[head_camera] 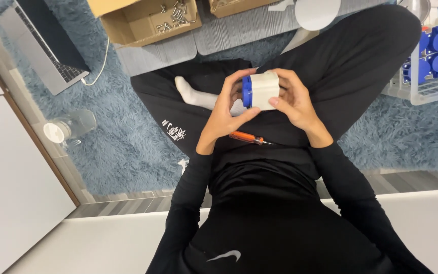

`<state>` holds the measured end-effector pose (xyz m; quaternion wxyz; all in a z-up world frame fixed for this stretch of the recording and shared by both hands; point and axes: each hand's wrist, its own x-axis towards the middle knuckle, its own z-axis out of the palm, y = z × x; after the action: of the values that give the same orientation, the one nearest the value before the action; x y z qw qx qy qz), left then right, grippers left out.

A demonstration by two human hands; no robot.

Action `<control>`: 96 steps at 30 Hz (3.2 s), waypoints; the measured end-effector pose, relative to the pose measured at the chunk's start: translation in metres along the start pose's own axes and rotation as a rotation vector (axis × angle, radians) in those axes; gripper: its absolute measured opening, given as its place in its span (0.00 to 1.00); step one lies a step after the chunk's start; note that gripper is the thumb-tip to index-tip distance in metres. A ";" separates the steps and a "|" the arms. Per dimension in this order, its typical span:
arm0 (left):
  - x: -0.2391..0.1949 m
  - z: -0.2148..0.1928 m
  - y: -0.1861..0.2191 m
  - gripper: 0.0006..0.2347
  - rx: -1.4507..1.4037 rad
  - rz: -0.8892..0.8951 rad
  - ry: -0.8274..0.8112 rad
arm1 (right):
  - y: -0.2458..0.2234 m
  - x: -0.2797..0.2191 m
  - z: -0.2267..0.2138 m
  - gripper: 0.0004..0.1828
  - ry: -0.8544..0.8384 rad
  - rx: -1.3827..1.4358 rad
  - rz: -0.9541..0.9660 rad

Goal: Assembling electrical junction boxes by attaching covers with a screwdriver while sitting on the floor.

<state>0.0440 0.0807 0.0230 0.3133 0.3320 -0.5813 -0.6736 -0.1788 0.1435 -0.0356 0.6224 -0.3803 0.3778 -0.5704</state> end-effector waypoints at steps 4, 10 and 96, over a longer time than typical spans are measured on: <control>0.007 -0.012 -0.025 0.29 0.046 -0.106 0.007 | -0.006 0.013 0.000 0.40 -0.020 0.011 -0.024; 0.018 -0.013 -0.009 0.21 0.082 -0.160 0.016 | -0.024 0.032 0.002 0.35 -0.104 -0.073 -0.094; 0.004 -0.035 0.013 0.25 0.039 -0.083 0.092 | -0.045 0.044 0.036 0.46 -0.093 -0.291 -0.041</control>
<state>0.0704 0.0554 0.0314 0.3047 0.3924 -0.5653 -0.6585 -0.1626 0.0985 0.0185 0.5655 -0.5002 0.4194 -0.5040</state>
